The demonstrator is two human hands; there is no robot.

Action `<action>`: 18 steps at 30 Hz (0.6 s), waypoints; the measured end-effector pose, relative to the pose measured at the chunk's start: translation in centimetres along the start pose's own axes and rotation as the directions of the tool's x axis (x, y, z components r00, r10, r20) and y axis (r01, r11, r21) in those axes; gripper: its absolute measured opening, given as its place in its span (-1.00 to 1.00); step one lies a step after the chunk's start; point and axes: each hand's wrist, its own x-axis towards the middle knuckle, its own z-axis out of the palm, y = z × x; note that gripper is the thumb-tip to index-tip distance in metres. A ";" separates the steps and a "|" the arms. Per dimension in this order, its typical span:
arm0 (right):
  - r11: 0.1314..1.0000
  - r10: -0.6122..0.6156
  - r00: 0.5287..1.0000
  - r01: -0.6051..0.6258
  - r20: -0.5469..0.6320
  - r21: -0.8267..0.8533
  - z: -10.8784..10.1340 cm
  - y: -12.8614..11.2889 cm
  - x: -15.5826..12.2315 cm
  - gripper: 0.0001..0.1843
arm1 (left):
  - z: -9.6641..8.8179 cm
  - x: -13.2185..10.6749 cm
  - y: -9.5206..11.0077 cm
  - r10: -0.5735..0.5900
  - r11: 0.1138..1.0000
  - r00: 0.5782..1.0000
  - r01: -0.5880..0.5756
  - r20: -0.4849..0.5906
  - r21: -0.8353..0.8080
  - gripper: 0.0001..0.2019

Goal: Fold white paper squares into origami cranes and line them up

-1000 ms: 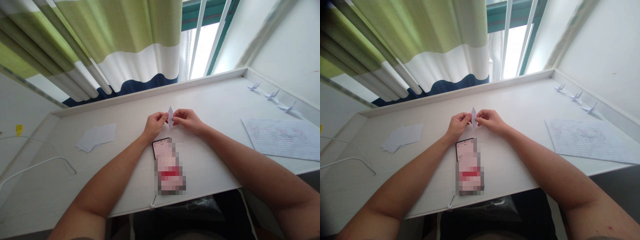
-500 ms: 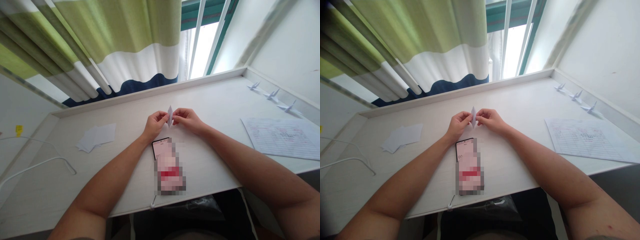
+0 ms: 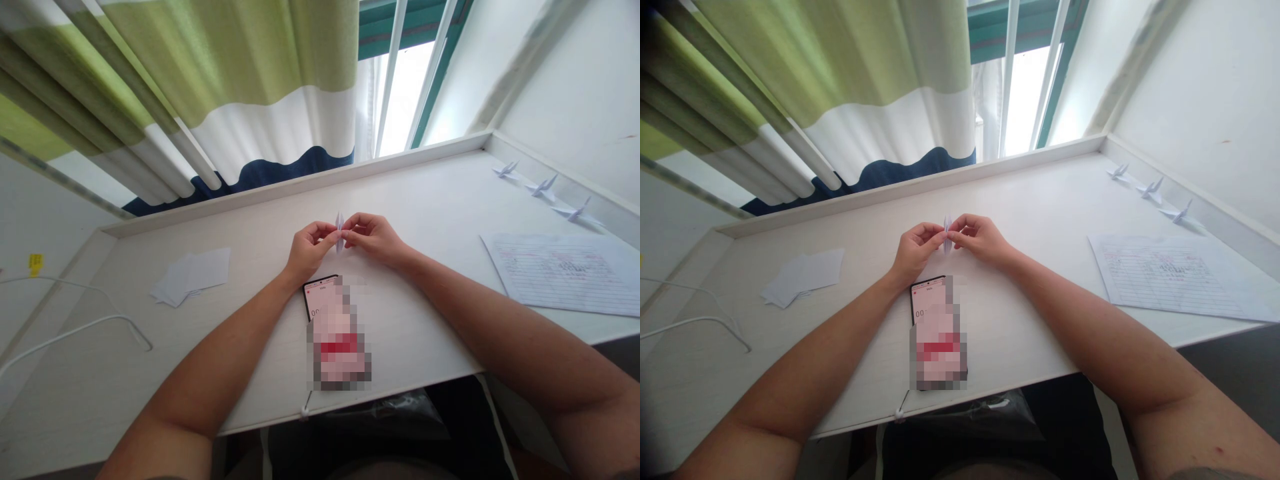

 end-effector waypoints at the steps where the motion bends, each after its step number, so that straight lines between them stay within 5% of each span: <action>1: 1.000 -0.004 1.000 0.004 -0.003 0.008 0.0 0.0 0.0 -0.45 | 0.0 0.0 0.0 -0.010 1.000 1.000 0.010 0.007 -0.002 -0.68; 8: 1.000 -0.026 0.999 0.025 -0.044 -0.017 -0.2 0.7 0.3 -0.39 | 0.1 -0.2 0.1 -0.064 0.992 0.989 0.077 0.133 -0.102 -0.56; 18: 1.000 -0.002 1.000 0.002 -0.013 -0.027 -0.4 -0.4 0.0 -0.46 | -0.2 0.0 0.0 -0.076 0.986 0.982 0.099 0.172 -0.130 -0.50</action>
